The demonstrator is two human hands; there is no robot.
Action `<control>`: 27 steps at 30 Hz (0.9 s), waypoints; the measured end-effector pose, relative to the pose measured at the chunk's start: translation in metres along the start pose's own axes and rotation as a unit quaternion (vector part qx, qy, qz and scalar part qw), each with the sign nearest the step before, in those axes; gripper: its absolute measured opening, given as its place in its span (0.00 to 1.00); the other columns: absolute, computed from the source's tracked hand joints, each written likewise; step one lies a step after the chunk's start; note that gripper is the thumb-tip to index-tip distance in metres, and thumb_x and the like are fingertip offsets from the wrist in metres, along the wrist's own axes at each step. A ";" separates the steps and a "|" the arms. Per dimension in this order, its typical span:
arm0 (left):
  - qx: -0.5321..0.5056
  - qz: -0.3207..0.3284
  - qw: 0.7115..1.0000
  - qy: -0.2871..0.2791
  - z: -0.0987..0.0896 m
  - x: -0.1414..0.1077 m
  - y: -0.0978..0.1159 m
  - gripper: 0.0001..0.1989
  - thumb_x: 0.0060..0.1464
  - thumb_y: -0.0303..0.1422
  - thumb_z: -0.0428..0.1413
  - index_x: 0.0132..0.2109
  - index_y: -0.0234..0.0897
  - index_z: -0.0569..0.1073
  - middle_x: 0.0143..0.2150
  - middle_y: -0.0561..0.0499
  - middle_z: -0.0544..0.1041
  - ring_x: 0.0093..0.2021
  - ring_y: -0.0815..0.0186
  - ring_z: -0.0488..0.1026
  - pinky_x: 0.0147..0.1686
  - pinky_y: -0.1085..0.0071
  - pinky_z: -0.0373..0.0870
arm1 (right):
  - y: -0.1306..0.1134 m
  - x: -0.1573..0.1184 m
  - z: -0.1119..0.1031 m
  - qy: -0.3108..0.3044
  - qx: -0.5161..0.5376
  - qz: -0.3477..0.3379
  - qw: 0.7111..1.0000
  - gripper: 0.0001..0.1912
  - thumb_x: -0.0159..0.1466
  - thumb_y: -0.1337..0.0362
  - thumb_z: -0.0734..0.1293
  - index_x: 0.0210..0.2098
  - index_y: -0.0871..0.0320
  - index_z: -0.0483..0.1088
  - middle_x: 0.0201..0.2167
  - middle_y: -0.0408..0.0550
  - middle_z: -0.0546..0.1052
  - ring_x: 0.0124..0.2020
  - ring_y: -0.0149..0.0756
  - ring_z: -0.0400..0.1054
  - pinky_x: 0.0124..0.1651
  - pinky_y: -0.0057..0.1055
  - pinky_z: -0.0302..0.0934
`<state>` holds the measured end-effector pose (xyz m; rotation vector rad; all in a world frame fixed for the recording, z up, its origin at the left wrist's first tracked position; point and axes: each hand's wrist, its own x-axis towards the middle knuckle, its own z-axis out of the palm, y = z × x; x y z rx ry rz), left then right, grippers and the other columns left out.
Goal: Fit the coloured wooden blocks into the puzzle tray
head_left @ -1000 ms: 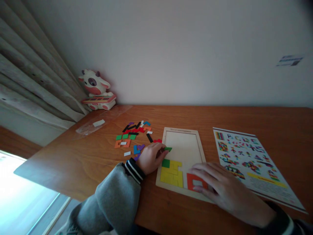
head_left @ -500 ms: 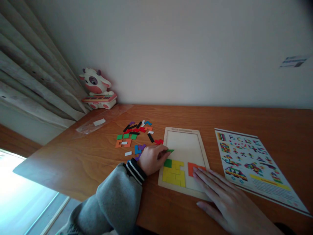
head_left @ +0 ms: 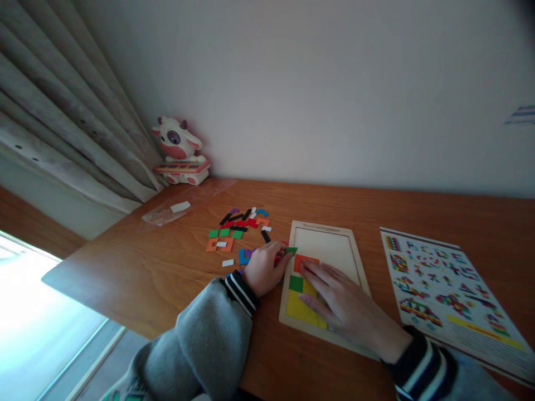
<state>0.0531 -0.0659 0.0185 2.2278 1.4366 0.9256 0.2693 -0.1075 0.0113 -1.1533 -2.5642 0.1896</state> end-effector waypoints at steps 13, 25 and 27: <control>-0.002 0.077 0.997 -0.021 -0.001 -0.002 0.002 0.07 0.63 0.34 0.56 0.43 0.36 0.76 0.33 0.50 0.76 0.33 0.66 0.72 0.35 0.73 0.69 | -0.002 -0.002 0.000 0.064 0.136 0.011 0.989 0.19 0.72 0.57 0.59 0.58 0.55 0.69 0.57 0.53 0.74 0.58 0.42 0.69 0.61 0.43 0.65; -0.074 0.208 0.973 -0.059 0.002 -0.004 0.000 0.12 0.65 0.38 0.55 0.46 0.35 0.78 0.36 0.47 0.79 0.36 0.66 0.75 0.38 0.73 0.72 | 0.005 -0.001 -0.006 0.160 0.277 0.099 0.942 0.10 0.68 0.59 0.66 0.47 0.53 0.73 0.42 0.46 0.80 0.42 0.35 0.75 0.47 0.32 0.70; -0.080 0.229 0.968 -0.071 0.002 -0.004 0.000 0.12 0.65 0.37 0.55 0.46 0.34 0.78 0.37 0.46 0.79 0.37 0.66 0.75 0.39 0.72 0.72 | 0.002 -0.001 -0.007 0.153 0.281 0.098 0.942 0.09 0.68 0.59 0.66 0.45 0.52 0.74 0.41 0.45 0.81 0.41 0.35 0.75 0.46 0.32 0.70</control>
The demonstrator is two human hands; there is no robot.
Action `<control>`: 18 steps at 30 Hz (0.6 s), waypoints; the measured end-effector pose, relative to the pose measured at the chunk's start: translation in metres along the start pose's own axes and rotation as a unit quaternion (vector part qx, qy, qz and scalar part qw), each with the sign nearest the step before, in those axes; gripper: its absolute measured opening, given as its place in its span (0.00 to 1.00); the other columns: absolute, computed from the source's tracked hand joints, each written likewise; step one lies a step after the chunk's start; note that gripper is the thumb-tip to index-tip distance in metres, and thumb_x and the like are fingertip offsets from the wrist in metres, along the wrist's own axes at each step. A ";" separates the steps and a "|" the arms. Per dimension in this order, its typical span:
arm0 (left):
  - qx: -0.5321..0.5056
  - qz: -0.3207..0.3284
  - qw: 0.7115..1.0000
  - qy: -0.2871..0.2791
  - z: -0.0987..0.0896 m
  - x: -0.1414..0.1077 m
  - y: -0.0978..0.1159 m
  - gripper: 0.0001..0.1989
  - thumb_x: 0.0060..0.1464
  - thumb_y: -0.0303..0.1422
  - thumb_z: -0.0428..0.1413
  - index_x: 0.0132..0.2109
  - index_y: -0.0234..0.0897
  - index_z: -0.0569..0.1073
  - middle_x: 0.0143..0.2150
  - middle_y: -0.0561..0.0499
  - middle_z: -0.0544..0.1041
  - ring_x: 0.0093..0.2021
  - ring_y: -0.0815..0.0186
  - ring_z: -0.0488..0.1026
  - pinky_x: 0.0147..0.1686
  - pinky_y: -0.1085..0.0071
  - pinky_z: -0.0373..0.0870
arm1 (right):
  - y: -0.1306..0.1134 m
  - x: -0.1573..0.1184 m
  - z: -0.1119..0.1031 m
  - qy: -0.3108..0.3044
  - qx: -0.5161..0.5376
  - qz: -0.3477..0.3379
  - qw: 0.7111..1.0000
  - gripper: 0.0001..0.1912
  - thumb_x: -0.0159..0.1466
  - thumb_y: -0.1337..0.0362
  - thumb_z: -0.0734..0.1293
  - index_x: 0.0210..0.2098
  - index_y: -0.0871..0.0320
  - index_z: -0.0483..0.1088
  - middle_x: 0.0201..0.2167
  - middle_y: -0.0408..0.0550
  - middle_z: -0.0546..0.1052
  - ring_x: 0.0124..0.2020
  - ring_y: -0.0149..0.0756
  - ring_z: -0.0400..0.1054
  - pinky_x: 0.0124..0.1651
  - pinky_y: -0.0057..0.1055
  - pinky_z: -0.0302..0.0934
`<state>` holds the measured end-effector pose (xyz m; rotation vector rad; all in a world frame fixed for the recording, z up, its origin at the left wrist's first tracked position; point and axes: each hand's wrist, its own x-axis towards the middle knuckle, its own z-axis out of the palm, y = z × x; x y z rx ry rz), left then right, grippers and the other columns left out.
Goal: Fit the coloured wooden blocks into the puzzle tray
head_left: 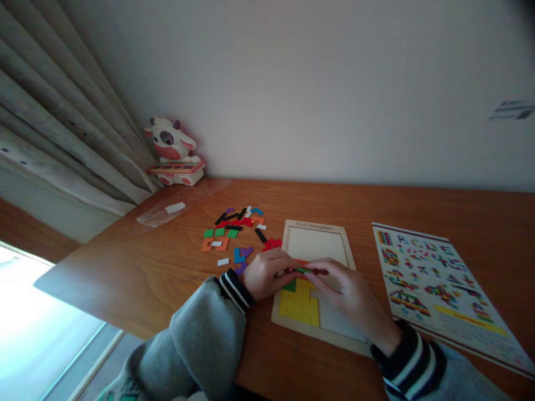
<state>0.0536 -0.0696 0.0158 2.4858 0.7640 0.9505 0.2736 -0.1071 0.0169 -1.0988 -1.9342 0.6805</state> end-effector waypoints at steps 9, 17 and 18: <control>0.028 -0.001 1.000 0.001 -0.004 0.002 0.006 0.12 0.64 0.37 0.56 0.50 0.36 0.75 0.45 0.45 0.80 0.44 0.62 0.76 0.48 0.66 0.72 | 0.020 -0.006 -0.011 0.066 -0.011 0.094 0.993 0.16 0.65 0.49 0.66 0.44 0.52 0.76 0.38 0.48 0.83 0.38 0.41 0.77 0.41 0.37 0.71; 0.019 -0.020 1.000 -0.012 -0.002 0.000 0.006 0.15 0.63 0.39 0.57 0.53 0.35 0.74 0.42 0.45 0.80 0.42 0.63 0.77 0.44 0.69 0.74 | 0.010 -0.007 -0.008 0.037 0.033 0.112 0.992 0.17 0.63 0.48 0.68 0.42 0.53 0.77 0.37 0.49 0.83 0.37 0.42 0.79 0.40 0.36 0.73; 0.017 -0.017 1.000 -0.013 -0.002 -0.001 0.006 0.16 0.64 0.40 0.57 0.53 0.35 0.74 0.42 0.45 0.80 0.42 0.63 0.77 0.44 0.70 0.74 | 0.009 -0.007 -0.007 0.031 0.036 0.109 0.993 0.16 0.63 0.49 0.68 0.42 0.53 0.77 0.37 0.49 0.83 0.38 0.42 0.79 0.41 0.37 0.73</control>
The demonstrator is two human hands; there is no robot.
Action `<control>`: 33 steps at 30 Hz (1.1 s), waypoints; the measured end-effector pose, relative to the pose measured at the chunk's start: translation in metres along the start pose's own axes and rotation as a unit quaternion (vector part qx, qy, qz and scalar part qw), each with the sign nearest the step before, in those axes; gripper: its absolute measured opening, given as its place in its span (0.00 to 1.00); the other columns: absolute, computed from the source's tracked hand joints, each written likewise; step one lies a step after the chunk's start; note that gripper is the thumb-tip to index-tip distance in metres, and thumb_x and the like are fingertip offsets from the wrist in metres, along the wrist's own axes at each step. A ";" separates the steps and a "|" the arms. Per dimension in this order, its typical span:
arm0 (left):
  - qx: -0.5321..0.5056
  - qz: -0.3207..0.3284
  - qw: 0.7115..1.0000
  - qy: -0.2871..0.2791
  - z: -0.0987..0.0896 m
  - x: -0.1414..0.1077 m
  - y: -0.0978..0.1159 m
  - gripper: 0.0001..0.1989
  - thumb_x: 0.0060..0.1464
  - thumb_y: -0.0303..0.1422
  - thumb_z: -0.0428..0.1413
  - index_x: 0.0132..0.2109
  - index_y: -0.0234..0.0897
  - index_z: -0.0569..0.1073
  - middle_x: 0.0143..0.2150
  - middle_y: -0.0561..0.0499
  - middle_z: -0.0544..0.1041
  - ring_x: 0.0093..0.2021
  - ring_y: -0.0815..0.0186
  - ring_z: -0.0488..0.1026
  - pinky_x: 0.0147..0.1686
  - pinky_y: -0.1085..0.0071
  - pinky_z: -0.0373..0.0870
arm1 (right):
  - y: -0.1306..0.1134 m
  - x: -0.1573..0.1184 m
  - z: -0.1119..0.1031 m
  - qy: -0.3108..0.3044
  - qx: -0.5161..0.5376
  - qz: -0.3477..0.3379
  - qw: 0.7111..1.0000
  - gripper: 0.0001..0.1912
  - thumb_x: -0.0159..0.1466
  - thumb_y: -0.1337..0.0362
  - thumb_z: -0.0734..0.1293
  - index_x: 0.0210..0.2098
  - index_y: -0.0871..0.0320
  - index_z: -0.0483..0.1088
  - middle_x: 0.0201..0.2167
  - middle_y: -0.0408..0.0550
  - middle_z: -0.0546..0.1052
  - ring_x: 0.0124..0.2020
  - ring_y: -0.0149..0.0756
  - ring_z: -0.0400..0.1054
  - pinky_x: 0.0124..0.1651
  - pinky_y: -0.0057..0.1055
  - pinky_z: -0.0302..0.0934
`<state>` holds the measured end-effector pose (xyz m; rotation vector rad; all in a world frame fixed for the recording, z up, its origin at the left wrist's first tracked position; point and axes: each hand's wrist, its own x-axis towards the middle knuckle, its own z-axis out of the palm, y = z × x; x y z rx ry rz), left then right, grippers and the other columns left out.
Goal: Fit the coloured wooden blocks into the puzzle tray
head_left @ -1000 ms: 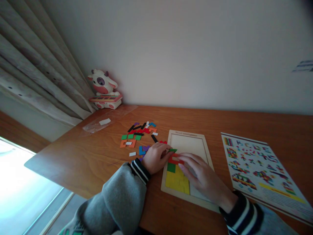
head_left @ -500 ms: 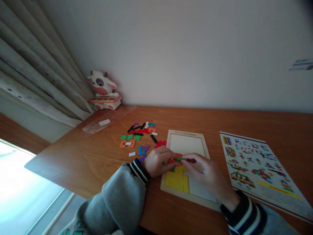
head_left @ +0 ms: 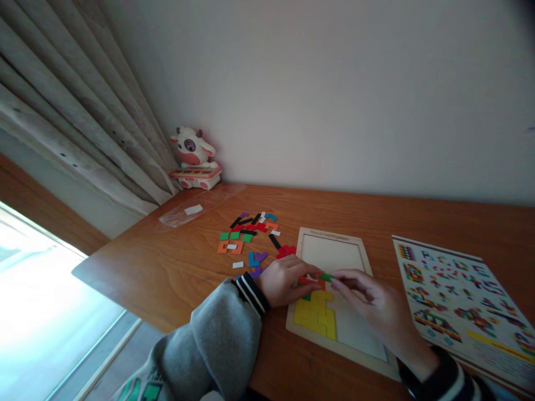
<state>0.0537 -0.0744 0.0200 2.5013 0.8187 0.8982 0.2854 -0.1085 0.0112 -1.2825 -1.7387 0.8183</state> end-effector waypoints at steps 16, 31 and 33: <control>0.044 0.047 0.997 -0.034 0.002 0.001 -0.003 0.09 0.65 0.34 0.53 0.45 0.35 0.76 0.44 0.45 0.80 0.45 0.63 0.76 0.49 0.67 0.72 | 0.009 -0.004 -0.037 -0.165 -0.015 0.116 0.979 0.15 0.59 0.50 0.69 0.36 0.55 0.78 0.32 0.49 0.82 0.35 0.41 0.78 0.39 0.36 0.72; 0.056 0.045 0.996 -0.053 0.001 0.002 0.000 0.09 0.65 0.33 0.52 0.44 0.37 0.76 0.44 0.45 0.80 0.44 0.64 0.76 0.49 0.68 0.73 | 0.002 -0.016 -0.022 -0.224 -0.114 0.089 0.964 0.08 0.57 0.56 0.72 0.30 0.53 0.79 0.24 0.43 0.78 0.23 0.32 0.69 0.26 0.26 0.59; 0.059 0.047 0.996 -0.054 0.002 0.001 -0.001 0.09 0.65 0.33 0.53 0.44 0.37 0.76 0.43 0.45 0.80 0.44 0.64 0.76 0.49 0.68 0.73 | 0.006 -0.016 -0.021 -0.236 -0.099 0.104 0.961 0.09 0.57 0.55 0.72 0.32 0.53 0.79 0.24 0.43 0.79 0.24 0.33 0.70 0.26 0.26 0.61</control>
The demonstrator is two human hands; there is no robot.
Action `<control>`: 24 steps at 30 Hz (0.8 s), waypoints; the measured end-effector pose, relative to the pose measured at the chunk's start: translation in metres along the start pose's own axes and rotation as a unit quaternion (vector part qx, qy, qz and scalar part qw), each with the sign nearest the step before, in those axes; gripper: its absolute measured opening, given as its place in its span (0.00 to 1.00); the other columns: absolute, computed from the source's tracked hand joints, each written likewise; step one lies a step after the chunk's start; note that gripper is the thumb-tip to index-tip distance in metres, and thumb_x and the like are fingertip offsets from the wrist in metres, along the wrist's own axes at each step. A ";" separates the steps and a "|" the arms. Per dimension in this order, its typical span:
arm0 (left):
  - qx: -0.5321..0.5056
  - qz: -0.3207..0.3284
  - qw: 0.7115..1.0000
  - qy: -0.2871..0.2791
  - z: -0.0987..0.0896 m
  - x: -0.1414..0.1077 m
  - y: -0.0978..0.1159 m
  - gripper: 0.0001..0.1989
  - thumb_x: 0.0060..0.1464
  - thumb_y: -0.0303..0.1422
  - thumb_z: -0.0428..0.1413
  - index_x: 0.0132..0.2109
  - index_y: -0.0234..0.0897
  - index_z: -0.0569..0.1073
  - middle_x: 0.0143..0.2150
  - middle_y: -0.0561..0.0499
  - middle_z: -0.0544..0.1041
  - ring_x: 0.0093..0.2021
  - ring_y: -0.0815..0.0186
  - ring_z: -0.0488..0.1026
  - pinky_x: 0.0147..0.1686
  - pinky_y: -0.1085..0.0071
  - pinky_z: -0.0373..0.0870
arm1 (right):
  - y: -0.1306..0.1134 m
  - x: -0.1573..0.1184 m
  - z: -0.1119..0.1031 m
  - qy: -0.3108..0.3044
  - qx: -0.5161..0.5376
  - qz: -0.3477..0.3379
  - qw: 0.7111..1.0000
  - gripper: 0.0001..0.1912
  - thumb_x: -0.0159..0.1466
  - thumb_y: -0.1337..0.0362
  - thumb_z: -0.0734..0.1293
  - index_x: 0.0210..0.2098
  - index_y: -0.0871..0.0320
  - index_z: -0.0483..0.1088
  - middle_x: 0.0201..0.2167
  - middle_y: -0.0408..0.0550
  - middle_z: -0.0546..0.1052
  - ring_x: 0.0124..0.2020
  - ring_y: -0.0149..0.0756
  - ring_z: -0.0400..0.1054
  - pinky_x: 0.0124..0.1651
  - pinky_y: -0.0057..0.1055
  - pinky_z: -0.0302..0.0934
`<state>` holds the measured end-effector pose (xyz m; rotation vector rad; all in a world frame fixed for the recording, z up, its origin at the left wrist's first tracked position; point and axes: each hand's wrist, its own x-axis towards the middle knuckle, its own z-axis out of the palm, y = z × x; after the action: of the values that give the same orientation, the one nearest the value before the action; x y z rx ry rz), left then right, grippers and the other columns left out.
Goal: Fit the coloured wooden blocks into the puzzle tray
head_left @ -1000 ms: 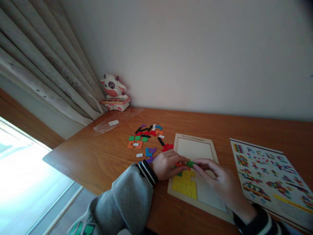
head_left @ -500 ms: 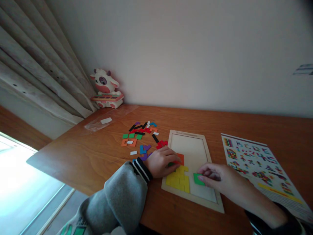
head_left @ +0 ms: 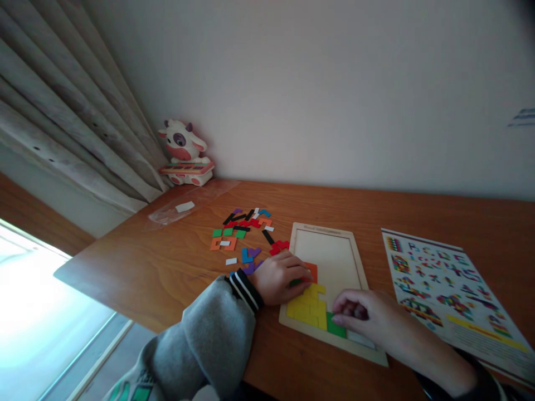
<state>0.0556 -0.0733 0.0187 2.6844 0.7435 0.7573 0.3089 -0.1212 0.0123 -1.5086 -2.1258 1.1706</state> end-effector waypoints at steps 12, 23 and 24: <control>0.153 -0.131 0.976 0.082 -0.036 -0.017 -0.032 0.09 0.64 0.34 0.52 0.45 0.39 0.76 0.44 0.46 0.79 0.46 0.60 0.75 0.51 0.63 0.71 | -0.006 -0.001 -0.005 0.001 0.015 -0.017 1.000 0.18 0.64 0.46 0.65 0.35 0.53 0.78 0.27 0.44 0.79 0.28 0.35 0.72 0.30 0.28 0.63; 0.301 -0.487 0.820 0.022 -0.085 -0.077 -0.092 0.17 0.65 0.44 0.51 0.47 0.39 0.78 0.48 0.43 0.80 0.50 0.53 0.76 0.51 0.62 0.70 | -0.008 0.005 -0.011 0.008 0.002 -0.010 1.000 0.20 0.64 0.46 0.62 0.34 0.52 0.77 0.28 0.46 0.80 0.30 0.38 0.73 0.32 0.31 0.64; 0.298 -0.479 0.825 0.020 -0.083 -0.076 -0.092 0.16 0.64 0.44 0.51 0.47 0.40 0.79 0.48 0.44 0.80 0.51 0.54 0.76 0.51 0.63 0.70 | -0.008 0.006 -0.013 0.009 -0.002 -0.008 1.000 0.20 0.64 0.45 0.62 0.34 0.52 0.77 0.29 0.46 0.80 0.30 0.39 0.73 0.33 0.32 0.64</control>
<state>-0.0834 -0.0287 0.0225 2.1800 2.3785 0.3118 0.3094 -0.1114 0.0254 -1.4953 -2.1271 1.1439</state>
